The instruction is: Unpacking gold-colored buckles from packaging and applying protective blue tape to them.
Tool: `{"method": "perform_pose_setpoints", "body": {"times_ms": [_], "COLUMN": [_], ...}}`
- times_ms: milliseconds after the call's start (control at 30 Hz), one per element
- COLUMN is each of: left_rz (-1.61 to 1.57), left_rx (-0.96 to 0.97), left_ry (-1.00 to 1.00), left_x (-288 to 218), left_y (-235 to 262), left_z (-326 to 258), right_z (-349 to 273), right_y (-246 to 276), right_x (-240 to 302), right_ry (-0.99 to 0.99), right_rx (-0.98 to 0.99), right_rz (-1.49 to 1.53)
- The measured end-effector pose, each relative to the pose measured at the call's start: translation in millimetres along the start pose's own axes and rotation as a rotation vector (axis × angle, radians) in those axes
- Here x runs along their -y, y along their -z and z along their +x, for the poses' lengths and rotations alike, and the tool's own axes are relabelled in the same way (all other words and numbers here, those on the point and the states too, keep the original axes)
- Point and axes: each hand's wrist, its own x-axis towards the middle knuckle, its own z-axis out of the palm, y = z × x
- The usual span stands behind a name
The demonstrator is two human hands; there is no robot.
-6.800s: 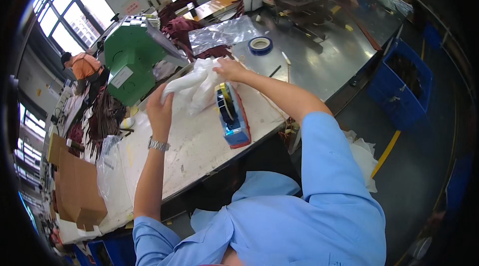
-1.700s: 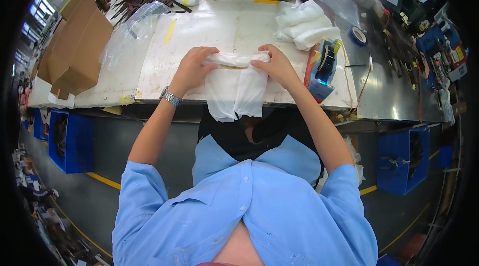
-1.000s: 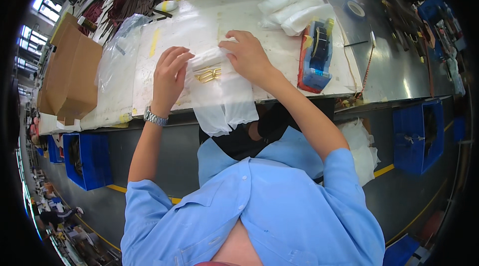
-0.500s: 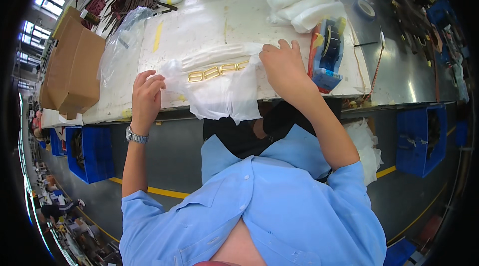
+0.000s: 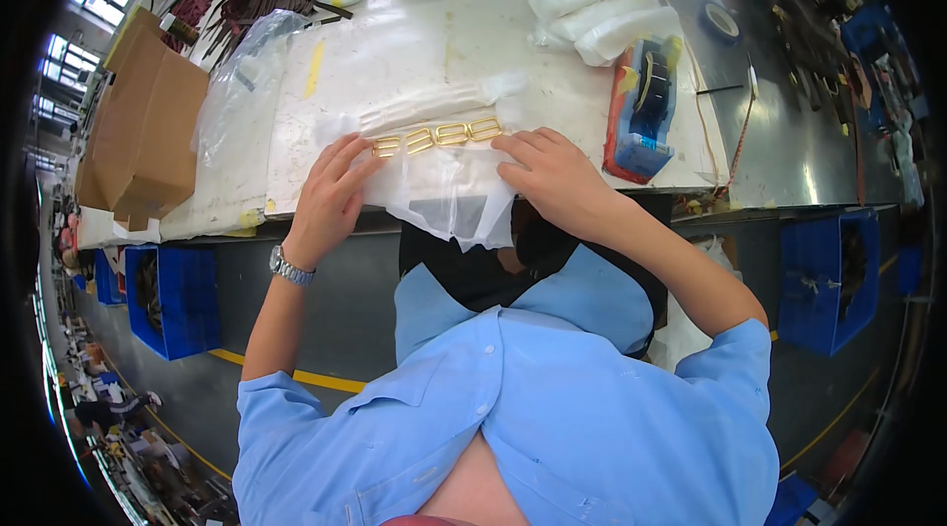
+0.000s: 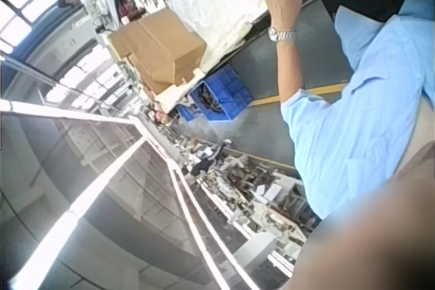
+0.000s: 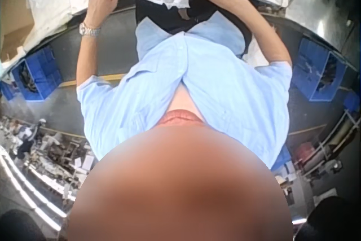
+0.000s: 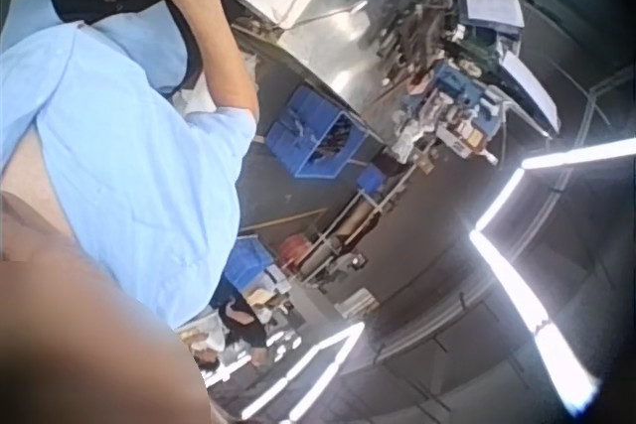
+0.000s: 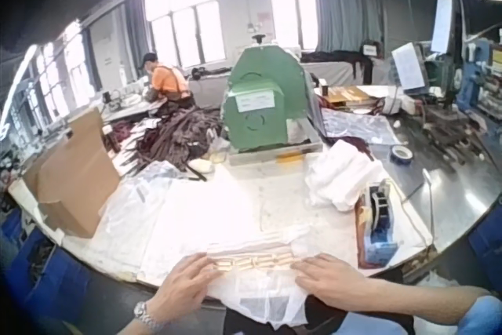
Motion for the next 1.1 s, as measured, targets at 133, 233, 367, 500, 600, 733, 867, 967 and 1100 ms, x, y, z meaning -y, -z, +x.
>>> {"method": "perform_pose_setpoints", "body": {"times_ms": [133,233,367,500,600,733,867,967,1100], "left_rz": [-0.065,-0.027,0.004,-0.014,0.022,0.054,-0.044,-0.048,-0.067], "left_rx": [-0.082,-0.134,-0.208,-0.239,-0.259,-0.038,-0.06,-0.101,-0.04], "left_ry": [0.02,-0.025,0.015,0.217,0.123,-0.043,-0.192,-0.079,0.003], "left_x": [7.4,19.8,35.4,41.7,1.3,-38.5,-9.3,2.8,-2.6], "left_y": [-2.5,-3.3,10.2,20.8,26.8,16.3,-10.9,1.6,21.2], "left_z": [-20.3,-28.6,-49.1,-76.2,-43.6,-9.2,-31.6,-46.1,-49.1], "right_z": [-8.0,-11.5,-19.0,-20.9,-28.1,-37.0,-47.1,-54.5,-38.7], "right_y": [0.8,0.4,4.2,3.3,4.2,8.9,8.7,8.9,49.6], "right_x": [-7.6,-9.9,-2.2,0.8,-5.3,-10.5,-2.4,-2.9,22.6], "right_ry": [0.01,0.048,0.039,0.053,0.066,0.069,0.029,0.029,-0.075], "right_rx": [-0.064,-0.084,-0.133,-0.167,-0.133,-0.124,-0.141,-0.13,0.078], "right_rz": [0.067,0.089,0.113,0.084,0.063,0.035,0.108,0.143,0.091]}}
